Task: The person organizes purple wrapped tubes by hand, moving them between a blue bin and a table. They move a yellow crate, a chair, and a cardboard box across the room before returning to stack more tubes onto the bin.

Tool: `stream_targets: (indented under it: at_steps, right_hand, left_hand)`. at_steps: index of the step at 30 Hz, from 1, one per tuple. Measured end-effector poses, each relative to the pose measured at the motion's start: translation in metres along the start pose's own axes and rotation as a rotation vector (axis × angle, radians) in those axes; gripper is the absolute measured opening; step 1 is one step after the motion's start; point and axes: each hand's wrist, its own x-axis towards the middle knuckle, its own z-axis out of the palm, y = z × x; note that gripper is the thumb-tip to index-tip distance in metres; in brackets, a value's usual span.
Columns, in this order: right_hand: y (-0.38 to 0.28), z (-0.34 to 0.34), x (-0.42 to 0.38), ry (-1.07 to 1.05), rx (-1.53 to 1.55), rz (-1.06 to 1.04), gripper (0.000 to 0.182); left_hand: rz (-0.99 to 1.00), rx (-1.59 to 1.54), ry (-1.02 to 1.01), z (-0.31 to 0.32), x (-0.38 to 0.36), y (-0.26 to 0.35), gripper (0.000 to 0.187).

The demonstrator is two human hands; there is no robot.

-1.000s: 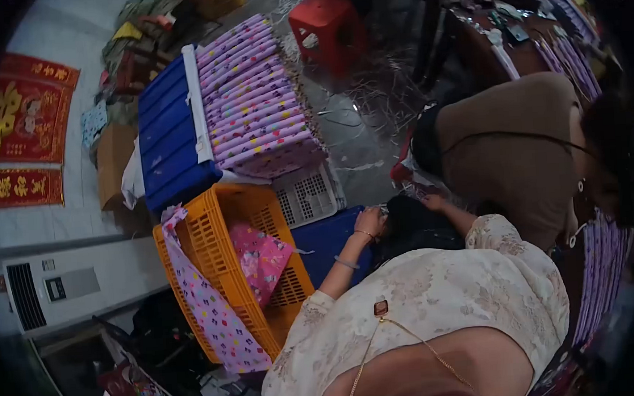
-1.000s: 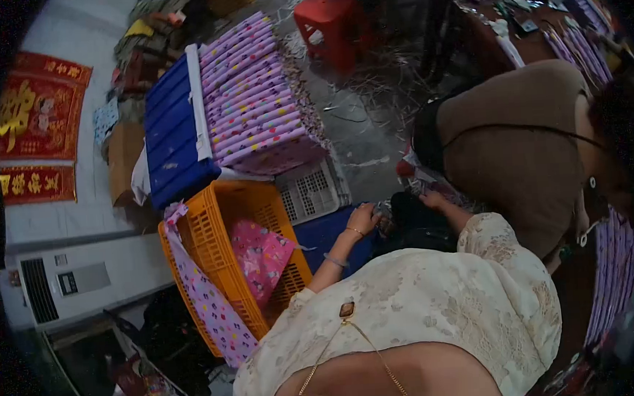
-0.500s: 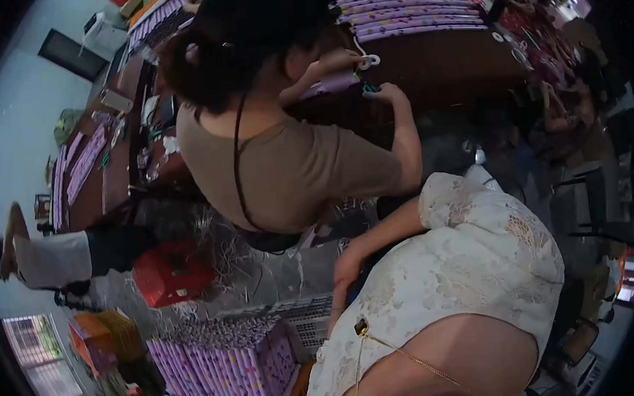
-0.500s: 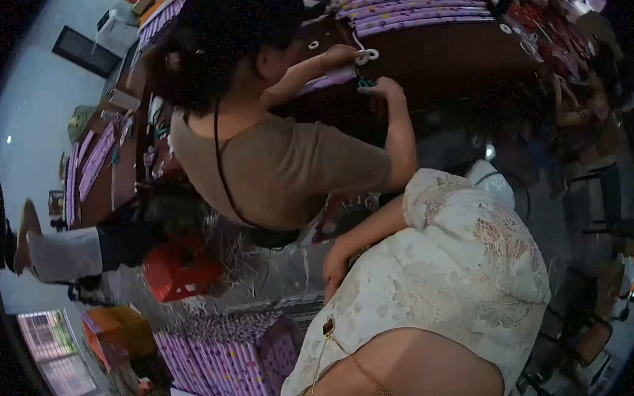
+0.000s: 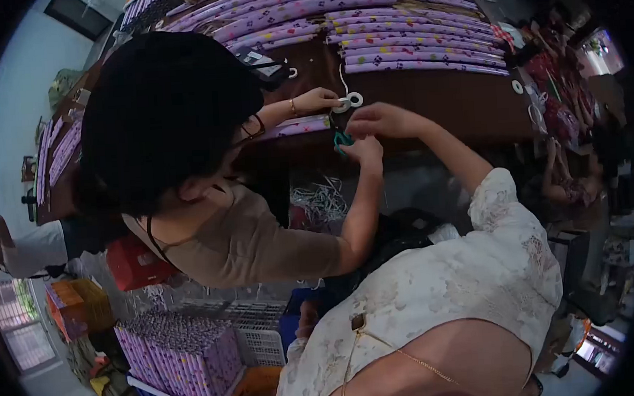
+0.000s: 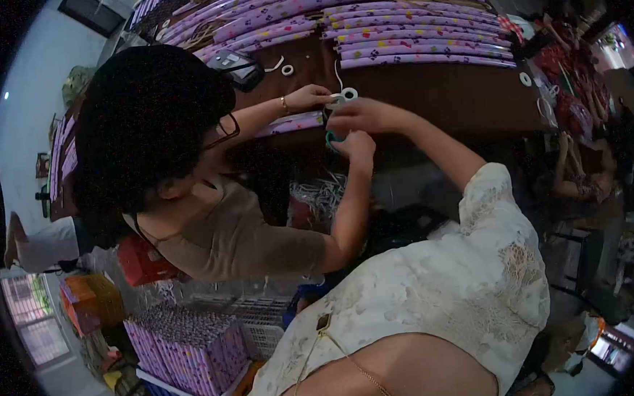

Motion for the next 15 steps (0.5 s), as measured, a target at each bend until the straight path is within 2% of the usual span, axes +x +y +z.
stream_targets:
  at_steps: [2, 5, 7, 8, 12, 15]
  right_hand:
    - [0.019, -0.032, 0.018, 0.057, -0.131, 0.152, 0.029]
    - [0.042, -0.067, 0.031, 0.195, -0.281, 0.043, 0.025]
    - [0.059, -0.084, 0.039, 0.257, -0.353, 0.089, 0.026]
    - [0.075, -0.091, 0.044, 0.282, -0.328, 0.024, 0.025]
    - [0.101, -0.105, 0.068, 0.343, -0.505, 0.025, 0.021]
    - [0.111, -0.123, 0.108, 0.439, -0.777, -0.119, 0.018]
  left_hand:
    - [-0.062, -0.049, 0.037, 0.008, 0.001, 0.005, 0.036]
    - [-0.107, -0.107, 0.084, 0.016, 0.003, 0.015, 0.036]
    - [-0.117, -0.132, 0.108, 0.016, 0.006, 0.018, 0.036]
    - [-0.119, -0.146, 0.114, 0.014, 0.009, 0.019, 0.036]
    - [-0.154, -0.204, 0.151, 0.018, 0.015, 0.012, 0.035]
    - [-0.221, -0.258, 0.207, 0.030, 0.003, 0.002, 0.035]
